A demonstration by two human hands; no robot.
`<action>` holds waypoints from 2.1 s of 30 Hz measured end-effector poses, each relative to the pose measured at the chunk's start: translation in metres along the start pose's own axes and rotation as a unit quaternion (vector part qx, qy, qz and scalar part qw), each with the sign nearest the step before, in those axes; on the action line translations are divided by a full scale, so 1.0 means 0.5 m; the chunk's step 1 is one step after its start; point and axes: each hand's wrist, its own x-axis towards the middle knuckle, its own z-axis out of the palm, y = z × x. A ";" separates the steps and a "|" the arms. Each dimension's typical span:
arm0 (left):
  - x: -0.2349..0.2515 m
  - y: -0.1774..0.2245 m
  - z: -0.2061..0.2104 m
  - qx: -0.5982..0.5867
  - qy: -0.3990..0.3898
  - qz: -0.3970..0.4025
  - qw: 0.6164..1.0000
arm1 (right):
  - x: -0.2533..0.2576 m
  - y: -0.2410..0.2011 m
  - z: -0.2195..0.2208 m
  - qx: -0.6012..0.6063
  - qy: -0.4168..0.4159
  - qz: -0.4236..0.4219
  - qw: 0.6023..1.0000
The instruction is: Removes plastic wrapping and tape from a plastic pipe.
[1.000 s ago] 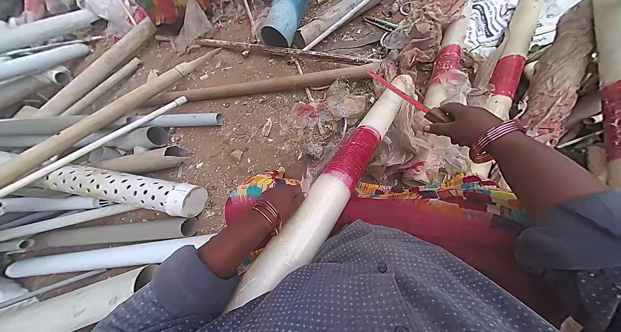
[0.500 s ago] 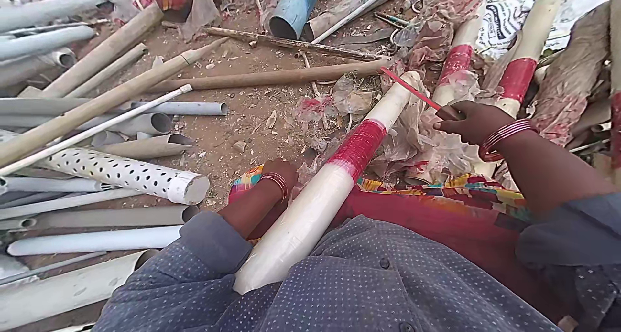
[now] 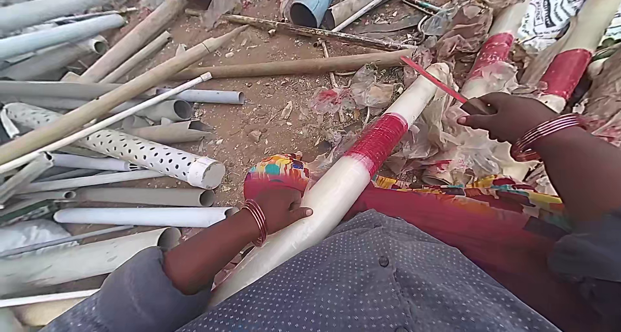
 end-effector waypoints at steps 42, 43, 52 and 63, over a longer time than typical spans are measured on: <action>-0.022 -0.021 -0.018 -0.007 -0.010 -0.004 1.000 | -0.002 -0.004 0.006 -0.003 0.000 0.009 1.000; -0.021 -0.024 -0.014 -0.008 -0.021 0.003 1.000 | -0.006 -0.009 0.005 -0.001 0.000 0.009 1.000; 0.011 -0.086 -0.015 -0.019 -0.031 0.081 0.996 | -0.002 -0.001 0.008 0.004 0.003 0.009 1.000; 0.000 -0.112 -0.053 0.050 -0.035 -0.004 0.998 | -0.009 -0.018 -0.005 -0.009 -0.019 0.013 1.000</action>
